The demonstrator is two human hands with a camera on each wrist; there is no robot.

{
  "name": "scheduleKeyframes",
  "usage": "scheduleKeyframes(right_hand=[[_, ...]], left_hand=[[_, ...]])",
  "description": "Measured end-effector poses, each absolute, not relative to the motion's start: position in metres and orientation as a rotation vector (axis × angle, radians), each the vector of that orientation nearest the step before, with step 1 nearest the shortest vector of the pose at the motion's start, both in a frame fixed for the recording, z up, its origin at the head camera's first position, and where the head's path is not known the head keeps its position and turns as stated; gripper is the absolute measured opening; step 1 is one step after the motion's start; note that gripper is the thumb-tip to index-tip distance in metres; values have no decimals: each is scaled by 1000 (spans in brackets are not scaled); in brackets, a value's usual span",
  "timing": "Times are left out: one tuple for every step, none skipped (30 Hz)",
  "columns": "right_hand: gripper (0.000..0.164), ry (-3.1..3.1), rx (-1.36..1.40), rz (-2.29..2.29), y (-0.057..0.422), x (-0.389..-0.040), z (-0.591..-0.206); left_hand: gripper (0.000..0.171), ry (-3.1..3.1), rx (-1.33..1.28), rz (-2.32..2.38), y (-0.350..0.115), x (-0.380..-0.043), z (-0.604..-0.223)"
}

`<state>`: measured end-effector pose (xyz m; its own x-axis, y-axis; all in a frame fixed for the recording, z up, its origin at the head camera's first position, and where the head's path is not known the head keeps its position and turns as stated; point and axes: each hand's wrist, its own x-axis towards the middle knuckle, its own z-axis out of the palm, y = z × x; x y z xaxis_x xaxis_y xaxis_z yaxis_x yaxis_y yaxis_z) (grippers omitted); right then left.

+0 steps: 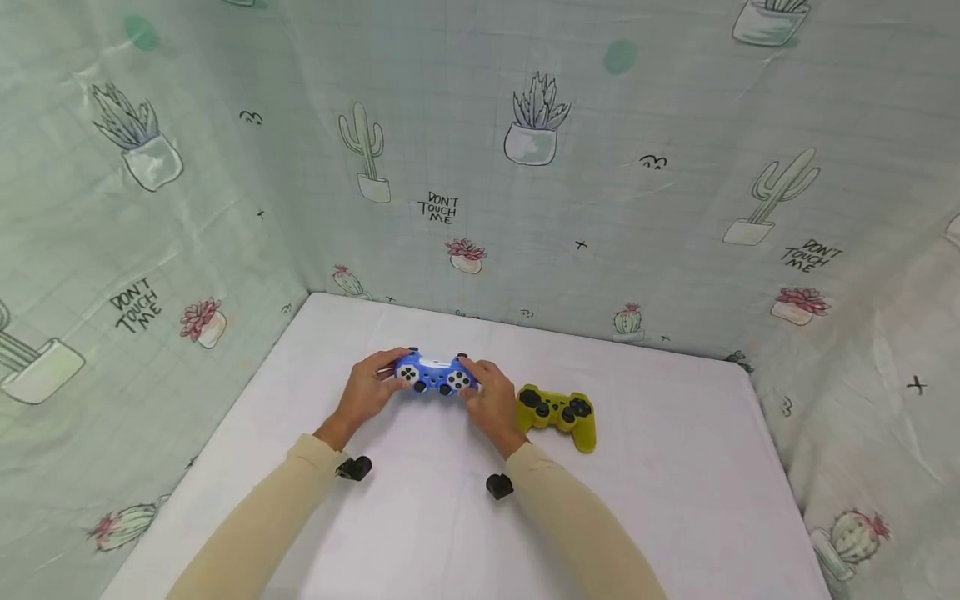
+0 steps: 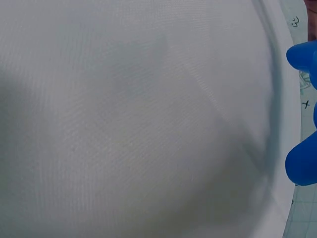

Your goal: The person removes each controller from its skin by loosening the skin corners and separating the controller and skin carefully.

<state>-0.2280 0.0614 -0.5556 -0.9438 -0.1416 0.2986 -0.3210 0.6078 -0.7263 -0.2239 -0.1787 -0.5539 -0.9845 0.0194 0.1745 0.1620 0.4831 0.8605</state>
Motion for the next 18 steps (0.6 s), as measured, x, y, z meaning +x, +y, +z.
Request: scheduleKeyframes(right_hand=[[55, -2627, 374, 1240, 62, -228, -556], [55, -2631, 366, 1234, 63, -228, -556], [55, -2638, 359, 1222, 64, -227, -556], [55, -2644, 348, 1211, 65, -227, -556], [55, -2647, 344, 1199, 65, -228, -556], [55, -2649, 340, 1190, 66, -227, -556], [56, -2649, 341, 1180, 66, -228, -556], [57, -2650, 346, 1170, 66, -227, -556], [58, -2656, 355, 1162, 66, -228, -556], [59, -2664, 365, 1157, 65, -228, -557], [60, -2672, 376, 1154, 65, -228, -557], [60, -2682, 383, 1155, 64, -227, -557], [61, -2691, 386, 1150, 64, -228, -558], [61, -2696, 379, 1153, 64, -228, -558], [61, -2703, 368, 1158, 64, -228, -558], [62, -2709, 354, 1158, 64, -228, -558], [62, -2715, 343, 1157, 64, -228, -558], [62, -2721, 332, 1155, 64, -229, -557]], left_hand=[[55, -2586, -160, -1517, -178, -225, -554], [56, -2592, -162, -1516, -177, -226, -555], [56, -2598, -165, -1509, -176, -226, -556], [56, -2604, -166, -1503, -175, -227, -556], [56, -2607, -167, -1500, -174, -227, -557], [56, -2613, -166, -1493, -173, -228, -558], [57, -2620, -165, -1487, -172, -227, -558], [56, -2624, -159, -1484, -172, -227, -559], [56, -2625, -148, -1484, -172, -227, -559], [56, -2625, -133, -1485, -173, -226, -560], [56, -2625, -118, -1485, -173, -225, -561], [57, -2627, -105, -1485, -174, -225, -561], [57, -2628, -99, -1488, -175, -224, -562], [57, -2629, -102, -1490, -175, -224, -563], [57, -2628, -111, -1494, -175, -225, -563], [57, -2625, -123, -1499, -175, -225, -564], [57, -2622, -135, -1501, -175, -226, -563], [57, -2621, -146, -1497, -175, -227, -563]])
